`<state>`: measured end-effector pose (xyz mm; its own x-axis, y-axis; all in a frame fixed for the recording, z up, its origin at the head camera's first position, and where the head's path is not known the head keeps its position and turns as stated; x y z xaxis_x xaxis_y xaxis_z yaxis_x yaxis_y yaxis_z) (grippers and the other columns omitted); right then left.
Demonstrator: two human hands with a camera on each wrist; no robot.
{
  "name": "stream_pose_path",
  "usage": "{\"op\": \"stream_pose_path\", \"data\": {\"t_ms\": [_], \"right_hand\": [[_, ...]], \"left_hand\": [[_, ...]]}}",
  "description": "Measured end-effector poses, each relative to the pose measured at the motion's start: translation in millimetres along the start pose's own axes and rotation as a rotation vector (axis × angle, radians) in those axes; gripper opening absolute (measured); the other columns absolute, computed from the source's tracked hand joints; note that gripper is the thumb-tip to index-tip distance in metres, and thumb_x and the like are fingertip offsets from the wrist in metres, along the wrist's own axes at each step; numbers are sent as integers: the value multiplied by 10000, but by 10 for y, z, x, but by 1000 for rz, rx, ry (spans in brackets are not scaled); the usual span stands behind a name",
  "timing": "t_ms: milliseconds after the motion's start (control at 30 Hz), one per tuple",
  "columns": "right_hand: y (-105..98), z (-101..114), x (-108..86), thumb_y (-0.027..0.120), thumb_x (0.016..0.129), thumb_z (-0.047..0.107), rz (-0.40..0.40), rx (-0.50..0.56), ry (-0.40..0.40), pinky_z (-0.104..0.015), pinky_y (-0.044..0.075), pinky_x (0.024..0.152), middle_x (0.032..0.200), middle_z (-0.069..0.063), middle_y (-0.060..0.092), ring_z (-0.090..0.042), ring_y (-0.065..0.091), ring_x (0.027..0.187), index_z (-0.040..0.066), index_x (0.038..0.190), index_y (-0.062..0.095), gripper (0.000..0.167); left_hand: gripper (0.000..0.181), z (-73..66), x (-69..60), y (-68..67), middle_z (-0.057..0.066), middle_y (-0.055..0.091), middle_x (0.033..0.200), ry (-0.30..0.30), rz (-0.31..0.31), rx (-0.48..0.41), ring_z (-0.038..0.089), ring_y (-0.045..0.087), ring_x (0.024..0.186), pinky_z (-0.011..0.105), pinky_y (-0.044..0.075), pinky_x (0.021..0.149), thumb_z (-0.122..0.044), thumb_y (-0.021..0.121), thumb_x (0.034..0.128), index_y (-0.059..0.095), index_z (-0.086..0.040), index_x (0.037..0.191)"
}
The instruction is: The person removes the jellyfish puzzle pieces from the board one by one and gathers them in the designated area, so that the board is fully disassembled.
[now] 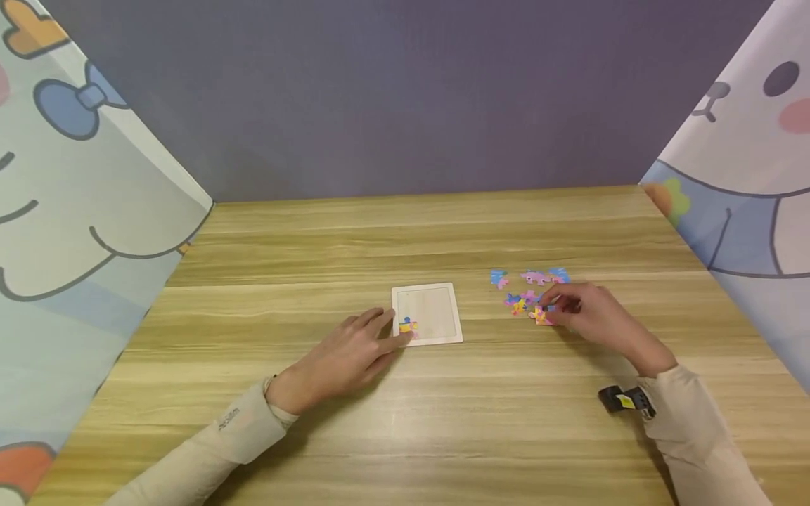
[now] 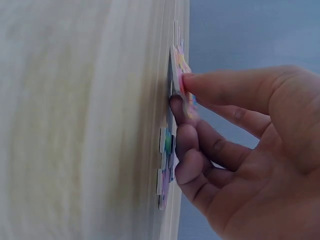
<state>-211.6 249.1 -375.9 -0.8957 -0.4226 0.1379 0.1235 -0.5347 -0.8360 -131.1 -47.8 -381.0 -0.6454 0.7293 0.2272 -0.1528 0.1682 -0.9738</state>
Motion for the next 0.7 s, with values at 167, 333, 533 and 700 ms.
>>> {"op": "stream_pose_path", "data": {"t_ms": [167,333,533,700], "right_hand": [[13,-12,-9,777,843,46,1,9,12,-221,490,600,768,79,638,-20,568,691,125,950,737,139],[24,26,-7,784,843,66,-9,4,3,-225,476,590,767,69,623,-22,553,684,127,957,730,139],[31,100,-16,790,833,61,-32,-18,-37,-229,449,570,767,71,608,-18,522,661,113,966,728,156],[14,128,-35,823,790,44,-66,-49,-81,-231,392,558,813,58,613,-65,468,661,111,947,739,191]], "left_hand": [[328,3,2,0,108,591,1118,2,-7,-6,257,556,985,421,531,747,-229,520,1018,661,-251,1313],[331,5,-9,3,143,598,1181,0,-1,-4,292,570,1042,452,541,780,-233,546,1009,658,-237,1320],[339,8,-12,16,181,588,1271,-9,18,-3,325,564,1133,482,540,827,-241,548,1013,653,-230,1334],[329,-3,2,15,151,584,1228,-2,18,-2,293,556,1083,452,538,797,-233,540,1017,662,-232,1322]]}}
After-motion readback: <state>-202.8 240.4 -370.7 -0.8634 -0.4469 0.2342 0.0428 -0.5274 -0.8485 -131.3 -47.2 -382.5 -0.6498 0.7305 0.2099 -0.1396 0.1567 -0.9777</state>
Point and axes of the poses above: each hand's wrist, its own x-axis towards the middle knuckle, its own y-axis out of the palm, z = x × y, the point moved 10 cm from there along x, towards the middle knuckle
